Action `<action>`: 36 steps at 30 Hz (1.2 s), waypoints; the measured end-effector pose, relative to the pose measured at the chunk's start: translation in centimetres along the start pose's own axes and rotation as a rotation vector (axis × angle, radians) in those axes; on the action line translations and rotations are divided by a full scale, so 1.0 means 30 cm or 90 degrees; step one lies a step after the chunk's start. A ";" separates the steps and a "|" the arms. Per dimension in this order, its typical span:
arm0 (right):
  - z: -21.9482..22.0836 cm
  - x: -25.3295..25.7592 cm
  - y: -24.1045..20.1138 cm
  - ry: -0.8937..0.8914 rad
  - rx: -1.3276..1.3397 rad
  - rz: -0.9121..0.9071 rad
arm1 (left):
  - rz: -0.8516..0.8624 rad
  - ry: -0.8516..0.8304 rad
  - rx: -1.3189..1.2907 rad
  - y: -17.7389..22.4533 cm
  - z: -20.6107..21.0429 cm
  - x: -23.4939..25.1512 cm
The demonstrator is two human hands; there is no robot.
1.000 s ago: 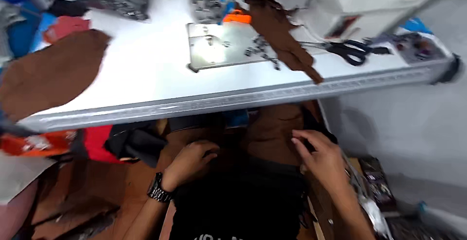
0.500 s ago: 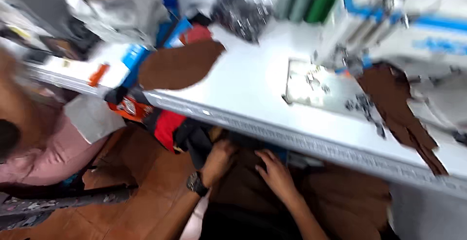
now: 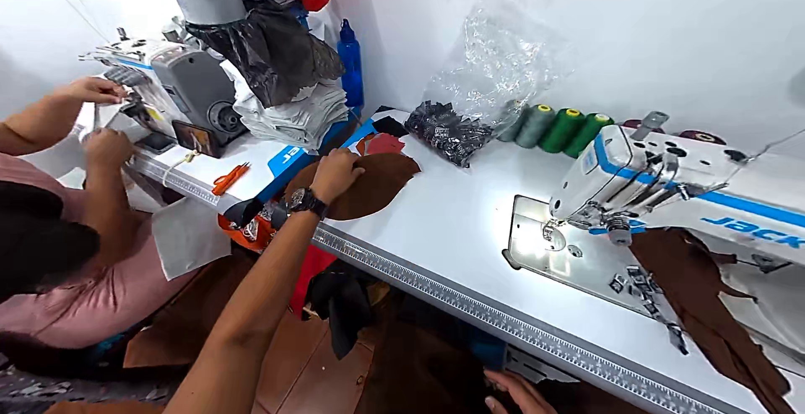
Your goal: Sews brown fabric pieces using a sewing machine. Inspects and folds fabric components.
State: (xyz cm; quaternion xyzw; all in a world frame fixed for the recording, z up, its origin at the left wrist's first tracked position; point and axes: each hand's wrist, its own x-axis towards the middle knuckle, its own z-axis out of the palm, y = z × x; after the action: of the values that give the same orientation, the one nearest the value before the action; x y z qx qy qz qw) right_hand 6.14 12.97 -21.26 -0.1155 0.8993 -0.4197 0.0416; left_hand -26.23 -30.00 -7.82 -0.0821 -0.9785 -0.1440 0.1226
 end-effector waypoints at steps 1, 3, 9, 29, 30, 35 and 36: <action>0.000 -0.003 -0.001 0.004 0.007 0.002 | -0.009 -0.019 0.014 0.001 0.004 0.018; 0.005 -0.016 0.010 0.010 0.029 0.004 | -0.019 -0.027 0.011 0.008 0.018 0.035; 0.009 -0.064 0.047 -0.006 0.037 0.001 | -0.054 -0.012 0.011 0.026 0.027 0.018; -0.036 0.036 -0.116 -0.016 0.053 -0.085 | -0.040 -0.184 -0.052 -0.089 0.021 0.136; -0.038 0.034 -0.115 -0.022 0.053 -0.080 | -0.042 -0.196 -0.016 -0.075 0.029 0.129; -0.044 0.020 -0.114 -0.022 0.072 -0.084 | 0.153 -0.100 0.003 0.064 0.101 -0.056; -0.052 0.030 -0.123 -0.017 0.064 -0.090 | 0.210 -0.080 -0.003 0.107 0.121 -0.094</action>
State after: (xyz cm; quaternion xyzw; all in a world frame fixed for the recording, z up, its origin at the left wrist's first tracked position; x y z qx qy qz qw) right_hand 5.65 11.62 -17.42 -0.1822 0.8662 -0.4645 0.0293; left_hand -23.70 -26.20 -11.10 -0.2506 -0.9572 -0.1189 0.0829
